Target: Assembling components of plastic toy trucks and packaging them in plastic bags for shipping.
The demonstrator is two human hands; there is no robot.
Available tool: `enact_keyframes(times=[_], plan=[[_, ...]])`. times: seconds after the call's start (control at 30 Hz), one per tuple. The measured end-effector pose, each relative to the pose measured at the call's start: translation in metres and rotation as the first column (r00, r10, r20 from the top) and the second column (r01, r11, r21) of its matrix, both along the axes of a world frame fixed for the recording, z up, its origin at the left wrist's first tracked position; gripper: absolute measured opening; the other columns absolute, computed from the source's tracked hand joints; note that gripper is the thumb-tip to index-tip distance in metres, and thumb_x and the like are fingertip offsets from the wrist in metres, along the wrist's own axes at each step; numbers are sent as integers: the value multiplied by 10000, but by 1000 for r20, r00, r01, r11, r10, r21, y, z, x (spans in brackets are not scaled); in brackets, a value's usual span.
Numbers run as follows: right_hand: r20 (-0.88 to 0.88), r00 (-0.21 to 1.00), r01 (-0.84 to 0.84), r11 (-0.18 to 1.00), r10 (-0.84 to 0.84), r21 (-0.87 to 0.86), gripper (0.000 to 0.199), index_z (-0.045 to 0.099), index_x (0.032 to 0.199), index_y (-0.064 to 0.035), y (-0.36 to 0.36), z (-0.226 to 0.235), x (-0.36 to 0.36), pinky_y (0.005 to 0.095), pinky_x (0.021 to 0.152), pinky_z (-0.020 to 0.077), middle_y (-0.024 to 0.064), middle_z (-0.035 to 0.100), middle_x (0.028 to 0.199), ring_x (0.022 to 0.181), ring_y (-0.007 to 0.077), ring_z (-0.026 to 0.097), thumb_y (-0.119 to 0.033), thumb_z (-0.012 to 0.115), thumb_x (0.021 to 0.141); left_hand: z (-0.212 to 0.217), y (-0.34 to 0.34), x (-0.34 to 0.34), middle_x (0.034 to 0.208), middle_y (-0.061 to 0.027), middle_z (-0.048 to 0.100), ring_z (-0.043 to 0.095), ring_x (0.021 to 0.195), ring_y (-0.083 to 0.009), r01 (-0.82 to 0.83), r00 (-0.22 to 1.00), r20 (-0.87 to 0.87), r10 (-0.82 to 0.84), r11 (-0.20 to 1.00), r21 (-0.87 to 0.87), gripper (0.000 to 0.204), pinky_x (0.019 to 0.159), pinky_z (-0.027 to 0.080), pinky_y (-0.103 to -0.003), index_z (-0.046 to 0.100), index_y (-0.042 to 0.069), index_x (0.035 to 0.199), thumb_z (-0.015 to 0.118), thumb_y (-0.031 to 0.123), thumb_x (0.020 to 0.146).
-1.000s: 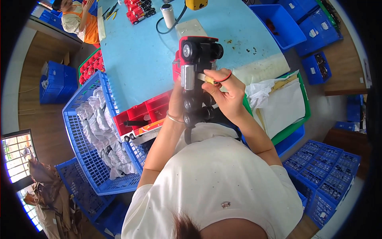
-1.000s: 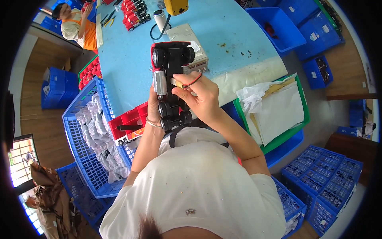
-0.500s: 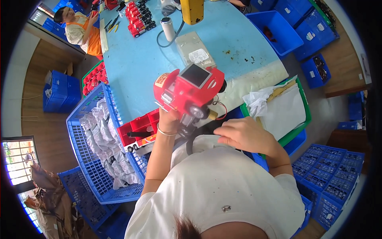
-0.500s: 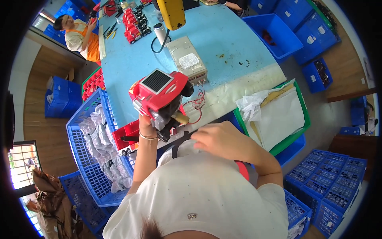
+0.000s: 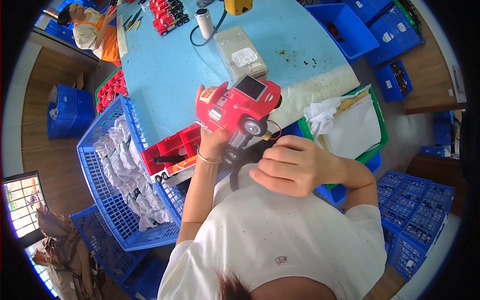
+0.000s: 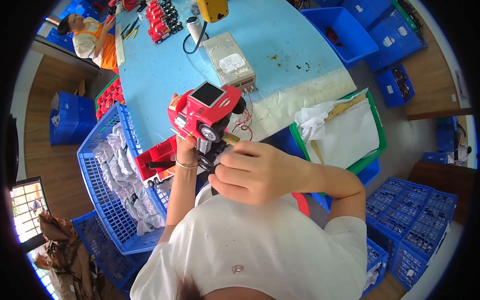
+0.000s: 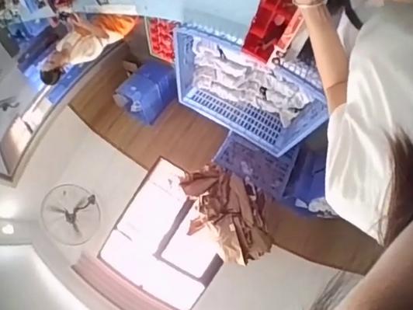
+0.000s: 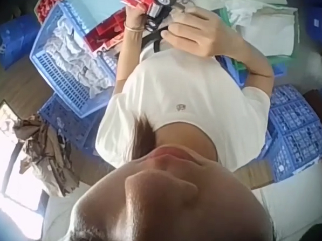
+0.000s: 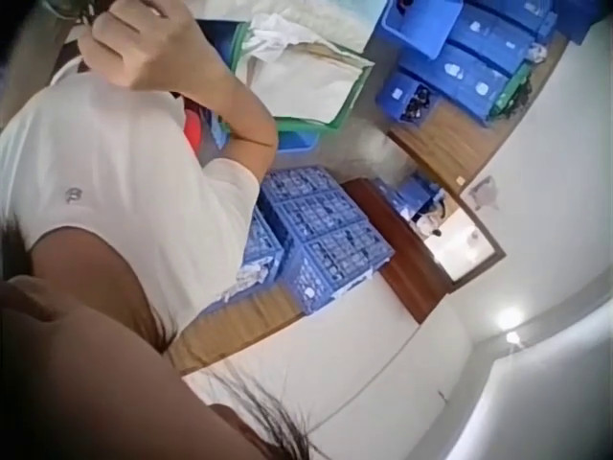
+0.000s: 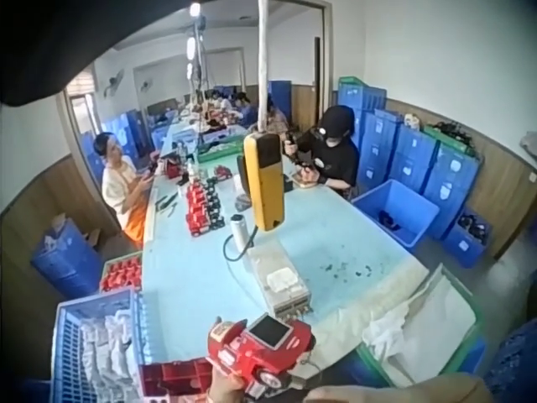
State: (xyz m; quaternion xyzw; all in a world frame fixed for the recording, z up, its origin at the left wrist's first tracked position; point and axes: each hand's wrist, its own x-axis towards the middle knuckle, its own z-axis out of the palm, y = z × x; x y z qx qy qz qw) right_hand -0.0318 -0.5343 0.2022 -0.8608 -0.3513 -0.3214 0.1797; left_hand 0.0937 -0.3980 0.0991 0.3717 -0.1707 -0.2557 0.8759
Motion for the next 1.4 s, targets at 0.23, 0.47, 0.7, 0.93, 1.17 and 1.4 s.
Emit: enact_keyframes(times=[0.23, 0.47, 0.7, 0.93, 1.17, 1.4], plan=[[91, 996, -26, 999, 24, 23, 169, 619, 843, -65, 1, 4, -11, 265, 603, 431, 18, 578, 821, 726, 149, 543, -84, 658, 679, 9, 9, -2, 1337, -139, 380, 455, 1176, -263, -14, 998, 60, 15, 1000, -28, 1264, 975, 420, -420, 54, 142, 1422, 879, 362, 491], [-128, 961, 270, 930, -244, 250, 210, 612, 867, -55, -1, -21, -7, 302, 575, 438, 44, 578, 771, 674, 191, 549, -149, 710, 708, 4, 16, -3, 1325, -136, 391, 459, 1169, -262, 5, 998, 67, 0, 997, -76, 1264, 969, 425, -416, 56, 149, 1424, 885, 331, 487], [-419, 827, 510, 814, -375, 277, 188, 591, 831, -41, 6, -73, 13, 344, 552, 435, 85, 574, 702, 611, 269, 552, -126, 710, 712, -33, 27, 0, 1280, -102, 416, 456, 1152, -242, -1, 998, -67, 7, 996, 93, 1111, 961, 421, -385, 144, 139, 1394, 854, 235, 546], [-533, 745, 598, 756, -402, 267, 157, 598, 803, -29, -7, -156, 29, 349, 568, 453, 97, 603, 695, 618, 284, 574, -97, 697, 704, -62, 53, 15, 1167, -105, 518, 557, 1021, -216, -278, 937, -134, 323, 920, 277, 826, 881, 463, -344, 274, 46, 1329, 771, 187, 684], [-691, 506, 640, 762, -516, -100, 183, 605, 814, -39, -42, -320, 35, 386, 629, 459, 84, 615, 771, 691, 309, 575, -159, 693, 708, -132, 128, 34, 1274, -152, 369, 454, 1124, -249, -632, 772, 440, 458, 477, 611, 969, 950, 398, -363, 129, 50, 1378, 759, 101, 643], [-454, 773, 455, 886, -443, -90, 155, 589, 730, -68, 32, -275, 101, 359, 754, 390, 60, 539, 814, 883, 251, 510, -166, 698, 681, -173, 167, 17, 1292, -208, 323, 422, 1162, -322, -702, 707, 662, 249, 135, 699, 1036, 972, 368, -404, 143, 52, 1374, 803, 137, 580]])
